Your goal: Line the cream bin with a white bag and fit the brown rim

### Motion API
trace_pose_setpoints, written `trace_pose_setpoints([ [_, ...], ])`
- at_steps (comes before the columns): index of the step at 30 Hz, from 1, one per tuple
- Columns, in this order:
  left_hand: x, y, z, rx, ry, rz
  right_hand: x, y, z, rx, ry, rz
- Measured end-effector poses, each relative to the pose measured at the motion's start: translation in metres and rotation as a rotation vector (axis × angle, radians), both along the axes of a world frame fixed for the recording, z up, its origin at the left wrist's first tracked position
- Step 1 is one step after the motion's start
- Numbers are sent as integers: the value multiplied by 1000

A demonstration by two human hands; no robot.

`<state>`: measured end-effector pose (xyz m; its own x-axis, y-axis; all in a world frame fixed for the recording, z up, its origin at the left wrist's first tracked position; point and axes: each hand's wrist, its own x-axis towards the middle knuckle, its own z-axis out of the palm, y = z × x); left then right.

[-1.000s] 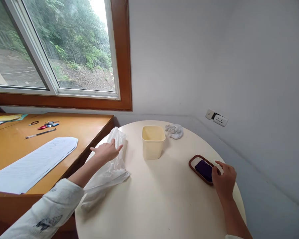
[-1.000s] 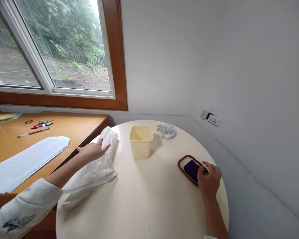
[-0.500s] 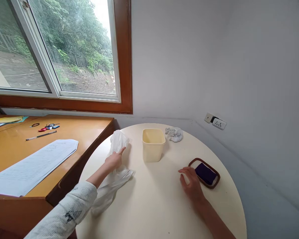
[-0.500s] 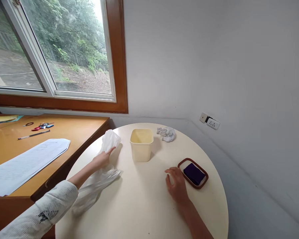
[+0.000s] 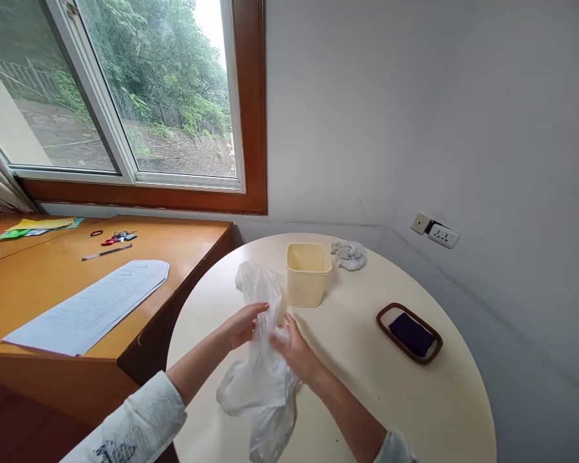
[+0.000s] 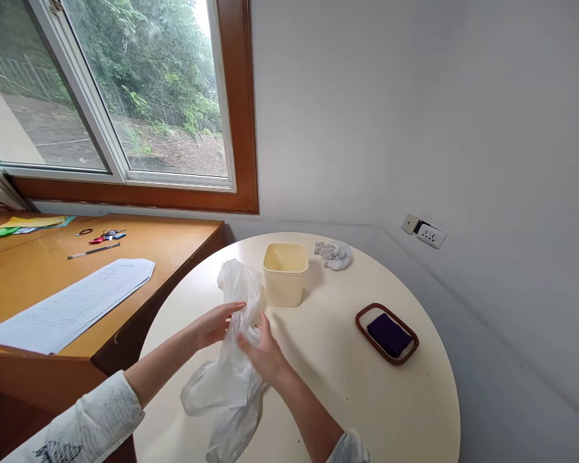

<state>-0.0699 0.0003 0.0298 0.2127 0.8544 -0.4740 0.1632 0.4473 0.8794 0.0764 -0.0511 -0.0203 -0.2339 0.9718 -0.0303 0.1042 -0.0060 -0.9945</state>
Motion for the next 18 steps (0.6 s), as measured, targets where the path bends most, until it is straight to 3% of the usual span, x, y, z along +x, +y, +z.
trace_pose_setpoints([
  [4,3,-4,7,-25,-105,5,-19,-16,-6,198,-449,26],
  [6,-5,-2,15,7,-41,-42,-19,-16,-9,303,-595,12],
  [8,-16,0,25,149,127,-132,-13,-12,-10,344,-636,10],
  [11,-32,0,34,549,430,-346,1,-2,-9,334,-511,40],
  [14,-36,-6,25,901,652,-574,12,3,-2,275,-233,87],
  [18,-28,-11,0,1111,699,-647,21,1,10,125,93,198],
])
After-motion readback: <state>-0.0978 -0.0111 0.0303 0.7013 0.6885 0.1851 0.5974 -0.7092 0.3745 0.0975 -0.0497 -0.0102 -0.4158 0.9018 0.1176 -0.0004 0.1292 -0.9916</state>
